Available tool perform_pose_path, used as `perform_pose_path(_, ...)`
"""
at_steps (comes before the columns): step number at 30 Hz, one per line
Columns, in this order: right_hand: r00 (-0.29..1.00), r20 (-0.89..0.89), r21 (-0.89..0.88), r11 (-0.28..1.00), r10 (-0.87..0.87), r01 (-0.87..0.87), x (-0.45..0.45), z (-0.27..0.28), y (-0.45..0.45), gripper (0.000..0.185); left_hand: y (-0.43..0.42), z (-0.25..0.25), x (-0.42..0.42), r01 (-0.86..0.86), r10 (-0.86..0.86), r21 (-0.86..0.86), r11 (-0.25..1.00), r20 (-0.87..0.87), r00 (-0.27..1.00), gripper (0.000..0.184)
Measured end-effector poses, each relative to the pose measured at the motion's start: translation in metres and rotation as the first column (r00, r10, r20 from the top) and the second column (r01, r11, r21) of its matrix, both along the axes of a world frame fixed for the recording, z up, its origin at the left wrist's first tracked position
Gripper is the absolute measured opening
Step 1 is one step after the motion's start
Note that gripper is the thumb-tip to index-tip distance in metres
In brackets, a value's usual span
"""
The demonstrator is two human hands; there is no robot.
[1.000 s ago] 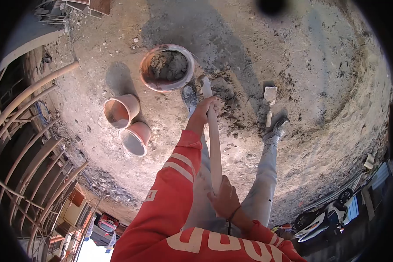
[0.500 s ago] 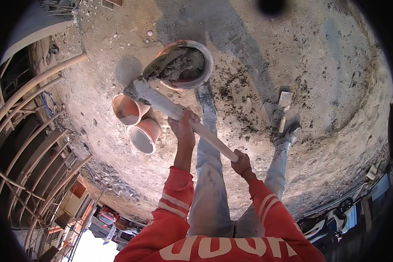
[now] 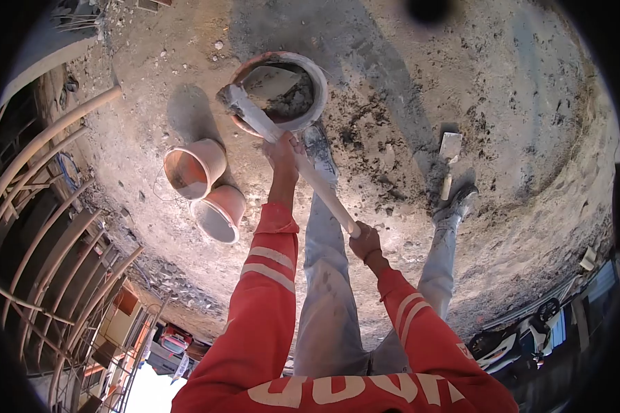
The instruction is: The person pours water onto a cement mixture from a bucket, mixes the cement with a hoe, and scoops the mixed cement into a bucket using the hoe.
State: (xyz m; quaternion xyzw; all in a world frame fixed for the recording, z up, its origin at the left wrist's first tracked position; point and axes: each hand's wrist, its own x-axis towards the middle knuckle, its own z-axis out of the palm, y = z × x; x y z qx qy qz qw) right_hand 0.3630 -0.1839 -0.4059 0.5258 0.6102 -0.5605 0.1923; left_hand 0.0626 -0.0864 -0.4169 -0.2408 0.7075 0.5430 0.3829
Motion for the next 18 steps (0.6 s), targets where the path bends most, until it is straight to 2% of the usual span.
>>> perform_pose_path(1,0.998,-0.058,0.035,0.999,-0.008,0.01,0.001,0.012,0.0,0.018,0.003,0.02,0.003,0.006,-0.006,-0.005,1.0,-0.02,1.0,0.016)
perform_pose_path(2,0.999,-0.045,0.026,1.0,-0.011,0.012,-0.001,0.028,0.001,0.016,0.016,0.039,0.005,0.019,-0.019,0.006,1.0,-0.04,0.999,0.016)
perform_pose_path(5,0.994,-0.098,0.045,0.997,-0.057,0.061,0.004,0.086,0.014,0.022,0.049,0.094,0.017,0.106,-0.106,0.102,0.989,-0.002,0.994,0.014)
perform_pose_path(8,0.982,-0.132,0.132,0.98,-0.133,0.151,0.006,0.107,0.017,0.028,0.089,0.093,0.03,0.211,-0.231,0.207,0.955,0.079,0.97,0.013)
perform_pose_path(10,0.974,-0.118,0.229,0.948,-0.196,0.219,0.0,0.108,0.025,0.031,0.121,0.065,0.041,0.356,-0.362,0.188,0.915,0.0,0.932,0.013)
perform_pose_path(11,0.977,-0.089,0.173,0.963,-0.194,0.207,-0.01,0.115,0.053,0.036,0.142,0.061,0.05,0.429,-0.424,0.126,0.895,-0.061,0.903,0.014)
perform_pose_path(13,0.961,-0.066,0.117,0.955,-0.267,0.273,-0.02,0.095,0.078,0.038,0.168,0.014,0.058,0.566,-0.552,0.014,0.825,-0.197,0.81,0.016)
perform_pose_path(14,0.959,-0.078,0.08,0.957,-0.273,0.279,-0.024,0.081,0.091,0.039,0.171,-0.028,0.059,0.643,-0.65,-0.134,0.754,-0.294,0.701,0.026)
perform_pose_path(15,0.965,-0.117,0.138,0.958,-0.236,0.251,-0.026,0.066,0.102,0.04,0.165,-0.078,0.059,0.687,-0.739,-0.287,0.667,-0.365,0.566,0.038)
perform_pose_path(17,0.956,-0.06,0.028,0.957,-0.288,0.29,-0.032,0.046,0.122,0.041,0.159,-0.102,0.075,0.704,-0.865,-0.505,0.499,-0.346,0.365,0.055)
perform_pose_path(18,0.95,-0.032,-0.026,0.95,-0.311,0.31,-0.031,0.043,0.128,0.041,0.154,-0.094,0.085,0.708,-0.905,-0.564,0.425,-0.279,0.321,0.061)
